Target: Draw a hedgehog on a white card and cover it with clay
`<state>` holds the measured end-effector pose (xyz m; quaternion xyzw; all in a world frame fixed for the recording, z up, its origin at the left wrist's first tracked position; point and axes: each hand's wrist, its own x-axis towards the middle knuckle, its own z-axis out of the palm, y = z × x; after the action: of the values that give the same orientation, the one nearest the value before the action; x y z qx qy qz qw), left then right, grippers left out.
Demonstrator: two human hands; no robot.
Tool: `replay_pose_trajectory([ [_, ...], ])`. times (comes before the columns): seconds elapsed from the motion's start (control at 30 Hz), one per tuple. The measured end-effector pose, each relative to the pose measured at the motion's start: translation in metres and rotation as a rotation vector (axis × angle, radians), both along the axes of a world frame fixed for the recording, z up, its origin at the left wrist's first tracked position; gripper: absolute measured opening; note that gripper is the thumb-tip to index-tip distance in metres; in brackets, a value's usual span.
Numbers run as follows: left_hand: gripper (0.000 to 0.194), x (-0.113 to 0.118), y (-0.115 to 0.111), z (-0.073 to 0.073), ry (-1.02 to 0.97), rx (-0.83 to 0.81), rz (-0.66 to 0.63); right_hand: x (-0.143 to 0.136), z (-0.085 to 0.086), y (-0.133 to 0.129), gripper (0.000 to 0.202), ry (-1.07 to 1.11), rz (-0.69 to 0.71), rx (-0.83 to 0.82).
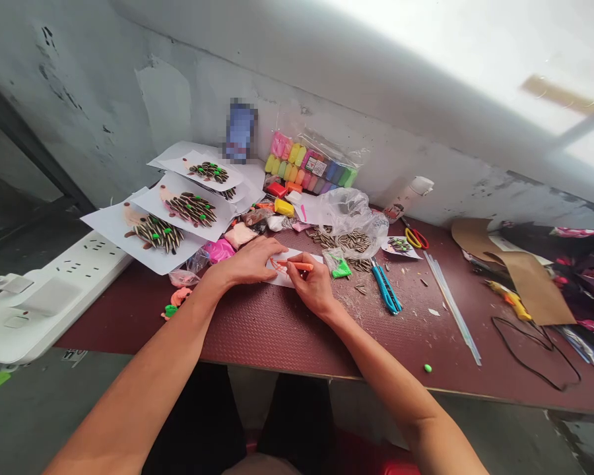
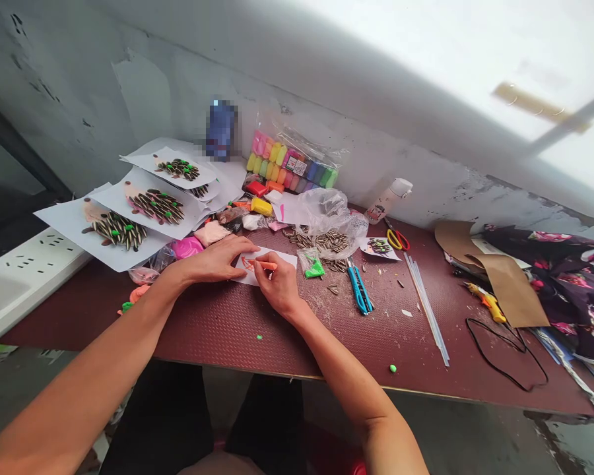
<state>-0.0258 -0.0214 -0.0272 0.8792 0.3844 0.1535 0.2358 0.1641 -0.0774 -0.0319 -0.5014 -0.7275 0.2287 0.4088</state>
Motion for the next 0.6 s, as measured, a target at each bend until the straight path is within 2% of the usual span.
replay_pose_trajectory([
  [0.33, 0.052, -0.0006, 0.0014, -0.0025, 0.0, 0.015, -0.014, -0.0003, -0.006, 0.0031, 0.024, 0.038, 0.051, -0.016],
  [0.6, 0.054, -0.0006, 0.0011, -0.0026, 0.0, 0.018, -0.017, -0.0024, -0.003, 0.0013, 0.021, 0.025, 0.054, -0.004],
])
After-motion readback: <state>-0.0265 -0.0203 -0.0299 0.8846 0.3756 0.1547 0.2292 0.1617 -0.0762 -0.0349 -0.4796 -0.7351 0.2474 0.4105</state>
